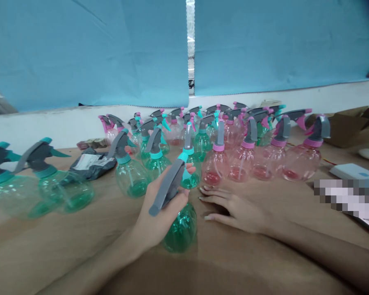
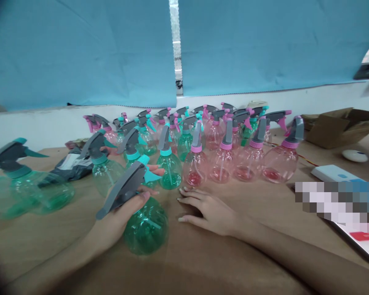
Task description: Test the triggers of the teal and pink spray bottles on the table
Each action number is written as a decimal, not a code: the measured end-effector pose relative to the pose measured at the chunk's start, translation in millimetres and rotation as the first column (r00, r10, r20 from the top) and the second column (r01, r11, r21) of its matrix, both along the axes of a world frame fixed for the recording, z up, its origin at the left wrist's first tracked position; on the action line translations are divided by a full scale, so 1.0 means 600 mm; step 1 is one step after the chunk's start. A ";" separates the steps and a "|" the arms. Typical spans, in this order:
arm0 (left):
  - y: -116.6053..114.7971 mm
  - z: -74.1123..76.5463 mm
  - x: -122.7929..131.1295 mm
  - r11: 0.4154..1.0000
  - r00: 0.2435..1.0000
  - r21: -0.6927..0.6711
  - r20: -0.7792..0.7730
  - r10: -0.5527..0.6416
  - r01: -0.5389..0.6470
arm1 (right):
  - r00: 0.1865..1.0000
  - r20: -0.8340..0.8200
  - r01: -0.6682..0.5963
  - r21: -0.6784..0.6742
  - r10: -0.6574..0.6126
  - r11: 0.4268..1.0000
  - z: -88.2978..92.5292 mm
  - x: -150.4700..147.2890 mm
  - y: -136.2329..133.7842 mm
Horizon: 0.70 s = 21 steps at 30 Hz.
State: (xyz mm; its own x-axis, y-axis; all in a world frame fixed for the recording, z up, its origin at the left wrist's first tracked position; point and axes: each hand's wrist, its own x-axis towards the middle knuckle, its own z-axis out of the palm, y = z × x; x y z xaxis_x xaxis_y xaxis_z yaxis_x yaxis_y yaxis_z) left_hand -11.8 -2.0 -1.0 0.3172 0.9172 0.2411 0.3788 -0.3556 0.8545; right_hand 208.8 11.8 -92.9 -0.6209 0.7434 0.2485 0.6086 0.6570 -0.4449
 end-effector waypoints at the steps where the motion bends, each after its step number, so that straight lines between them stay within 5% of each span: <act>1: 0.000 0.001 0.001 1.000 1.000 -0.001 0.008 0.001 -0.001 | 1.000 0.008 0.003 -0.001 -0.003 1.000 0.000 0.000 0.000; 21: 0.000 0.006 0.005 1.000 0.999 -0.015 0.048 -0.014 0.015 | 1.000 -0.014 0.012 -0.014 -0.012 1.000 0.004 0.000 -0.003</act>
State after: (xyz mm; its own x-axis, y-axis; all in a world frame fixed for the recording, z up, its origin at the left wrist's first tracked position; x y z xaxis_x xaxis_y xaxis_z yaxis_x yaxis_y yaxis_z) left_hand -8.9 -2.2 2.5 0.3188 0.9163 0.2424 0.3319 -0.3475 0.8770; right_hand 208.6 10.2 -90.7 -0.6088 0.7541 0.2463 0.6099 0.6435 -0.4626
